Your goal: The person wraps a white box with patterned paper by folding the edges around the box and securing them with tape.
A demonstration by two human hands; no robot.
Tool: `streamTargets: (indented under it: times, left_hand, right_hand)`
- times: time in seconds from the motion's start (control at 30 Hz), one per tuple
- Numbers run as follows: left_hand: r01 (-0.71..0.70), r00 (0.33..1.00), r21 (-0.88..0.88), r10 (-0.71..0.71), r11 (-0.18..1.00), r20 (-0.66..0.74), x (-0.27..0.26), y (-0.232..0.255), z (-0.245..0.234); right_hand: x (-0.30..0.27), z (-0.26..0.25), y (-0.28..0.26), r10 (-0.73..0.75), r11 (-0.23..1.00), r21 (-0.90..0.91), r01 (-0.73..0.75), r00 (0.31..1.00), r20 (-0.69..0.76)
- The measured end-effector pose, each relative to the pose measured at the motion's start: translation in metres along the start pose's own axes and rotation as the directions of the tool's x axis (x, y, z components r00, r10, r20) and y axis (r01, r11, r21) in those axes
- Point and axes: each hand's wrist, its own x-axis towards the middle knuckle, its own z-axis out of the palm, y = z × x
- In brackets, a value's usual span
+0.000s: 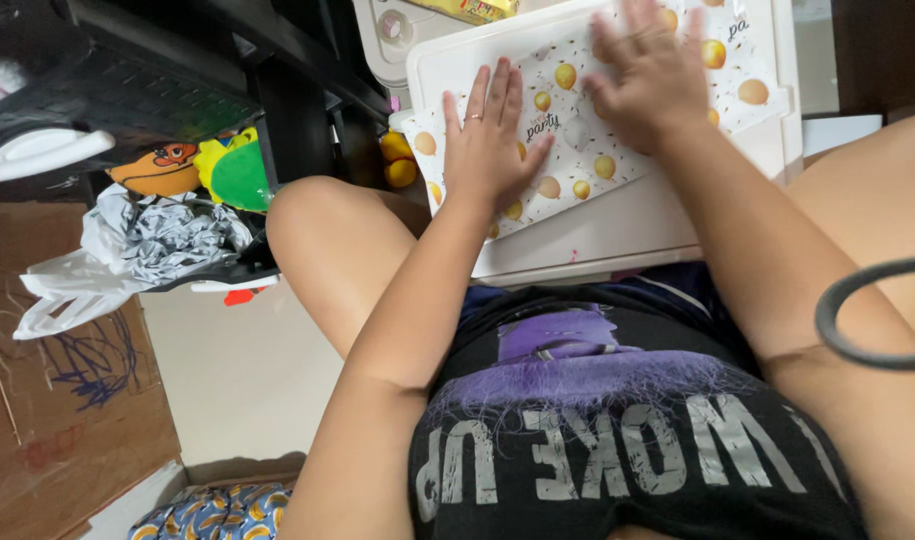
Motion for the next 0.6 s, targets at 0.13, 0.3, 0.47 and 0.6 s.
streamTargets:
  times: [0.13,0.3,0.47,0.6]
  left_hand:
    - [0.071,0.991,-0.001,-0.071,0.997,0.116,-0.011,0.000,-0.021]
    - [0.215,0.964,0.032,-0.217,0.976,0.151,-0.027,-0.001,-0.033]
    - [0.242,0.954,0.008,-0.239,0.970,0.181,-0.026,0.000,-0.029]
    - [0.210,0.963,0.059,-0.217,0.976,0.160,-0.018,-0.002,-0.023]
  right_hand:
    - [-0.002,-0.033,0.019,0.213,0.977,-0.003,-0.213,0.977,0.028]
    - [-0.003,-0.032,0.031,0.169,0.985,-0.009,-0.170,0.984,-0.054]
    - [-0.006,0.009,0.026,0.121,0.992,-0.006,-0.123,0.987,-0.101]
    - [-0.010,0.051,-0.034,-0.256,0.958,-0.153,0.244,0.965,-0.061]
